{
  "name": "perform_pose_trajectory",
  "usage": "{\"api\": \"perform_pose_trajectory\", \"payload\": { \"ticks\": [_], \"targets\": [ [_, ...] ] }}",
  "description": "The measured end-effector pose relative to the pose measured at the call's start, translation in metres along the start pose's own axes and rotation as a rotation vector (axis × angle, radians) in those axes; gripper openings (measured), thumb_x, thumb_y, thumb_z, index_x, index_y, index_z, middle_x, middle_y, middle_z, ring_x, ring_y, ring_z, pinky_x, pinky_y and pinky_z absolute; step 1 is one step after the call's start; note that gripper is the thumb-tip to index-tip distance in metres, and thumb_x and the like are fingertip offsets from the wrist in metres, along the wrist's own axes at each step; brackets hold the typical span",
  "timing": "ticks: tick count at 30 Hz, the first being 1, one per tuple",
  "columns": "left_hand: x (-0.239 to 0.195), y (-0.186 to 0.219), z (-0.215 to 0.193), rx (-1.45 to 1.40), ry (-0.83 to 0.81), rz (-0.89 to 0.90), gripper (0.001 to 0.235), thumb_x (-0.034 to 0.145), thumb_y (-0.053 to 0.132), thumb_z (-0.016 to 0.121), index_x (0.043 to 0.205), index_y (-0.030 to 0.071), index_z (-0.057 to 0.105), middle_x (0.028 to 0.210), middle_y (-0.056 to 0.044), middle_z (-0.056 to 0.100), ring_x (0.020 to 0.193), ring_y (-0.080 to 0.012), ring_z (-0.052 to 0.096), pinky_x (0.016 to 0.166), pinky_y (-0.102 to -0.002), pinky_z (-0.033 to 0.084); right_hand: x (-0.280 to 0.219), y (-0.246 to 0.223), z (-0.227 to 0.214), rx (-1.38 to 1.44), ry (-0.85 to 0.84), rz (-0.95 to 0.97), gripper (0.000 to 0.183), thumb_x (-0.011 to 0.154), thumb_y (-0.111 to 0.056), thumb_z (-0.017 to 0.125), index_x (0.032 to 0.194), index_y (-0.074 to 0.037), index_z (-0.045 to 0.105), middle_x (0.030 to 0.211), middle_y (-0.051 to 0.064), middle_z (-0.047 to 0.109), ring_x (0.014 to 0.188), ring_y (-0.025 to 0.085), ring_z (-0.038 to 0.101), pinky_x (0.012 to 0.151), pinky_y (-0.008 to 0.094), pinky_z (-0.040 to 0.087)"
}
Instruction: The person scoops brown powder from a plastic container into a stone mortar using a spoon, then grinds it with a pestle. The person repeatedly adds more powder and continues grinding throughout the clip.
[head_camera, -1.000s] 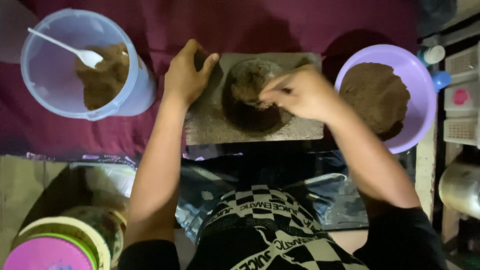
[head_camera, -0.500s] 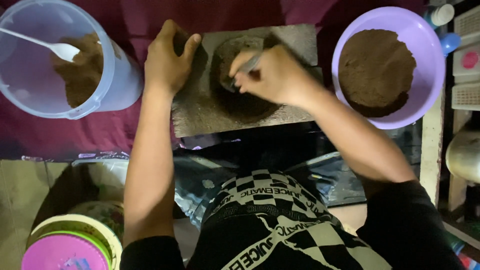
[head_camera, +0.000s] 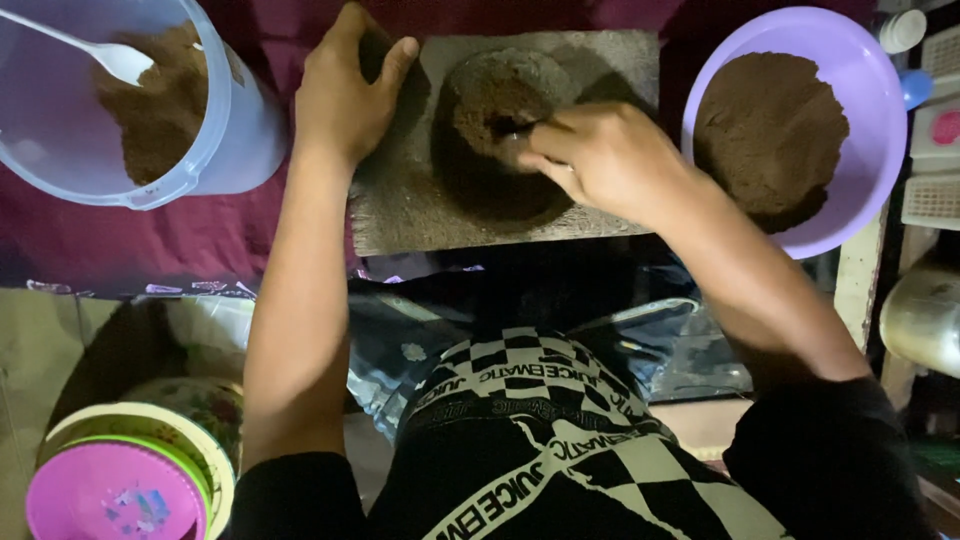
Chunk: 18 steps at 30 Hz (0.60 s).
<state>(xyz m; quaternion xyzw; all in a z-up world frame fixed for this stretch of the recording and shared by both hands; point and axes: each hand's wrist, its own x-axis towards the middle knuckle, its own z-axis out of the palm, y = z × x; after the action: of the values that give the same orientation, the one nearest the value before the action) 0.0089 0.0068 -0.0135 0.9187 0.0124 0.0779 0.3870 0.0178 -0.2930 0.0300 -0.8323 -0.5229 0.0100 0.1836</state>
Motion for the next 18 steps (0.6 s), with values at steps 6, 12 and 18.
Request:
{"api": "perform_pose_trajectory", "payload": {
  "ticks": [6,12,18],
  "targets": [
    [-0.003,-0.005,0.001,-0.008,-0.024,0.030,0.033,0.108,0.041,0.064,0.106,0.009,0.059,0.102,-0.010,0.072,0.092,-0.0319,0.067,0.064,-0.050,0.047,-0.010,0.003,0.002,-0.441,0.295,-0.042,0.014,0.114,-0.016,0.075,0.102,-0.009,0.073,0.090,0.006,0.073,0.076,0.016,0.072,0.069,0.022,0.068],
    [-0.002,-0.008,0.005,0.016,0.029,0.057,0.037,0.107,0.043,0.066,0.110,0.007,0.060,0.105,-0.014,0.072,0.094,-0.0359,0.067,0.068,-0.051,0.048,-0.007,-0.013,0.020,-0.037,0.053,0.226,0.031,0.114,-0.010,0.062,0.083,-0.008,0.066,0.061,0.002,0.058,0.051,0.017,0.063,0.048,0.028,0.058],
    [-0.007,-0.001,0.000,-0.014,0.005,0.058,0.032,0.108,0.040,0.064,0.107,0.008,0.062,0.105,-0.009,0.071,0.094,-0.0306,0.066,0.067,-0.047,0.046,0.006,0.003,0.012,-0.285,0.453,0.010,0.015,0.113,-0.011,0.074,0.102,-0.004,0.081,0.086,0.008,0.074,0.072,0.019,0.070,0.060,0.029,0.058]
  ]
}}
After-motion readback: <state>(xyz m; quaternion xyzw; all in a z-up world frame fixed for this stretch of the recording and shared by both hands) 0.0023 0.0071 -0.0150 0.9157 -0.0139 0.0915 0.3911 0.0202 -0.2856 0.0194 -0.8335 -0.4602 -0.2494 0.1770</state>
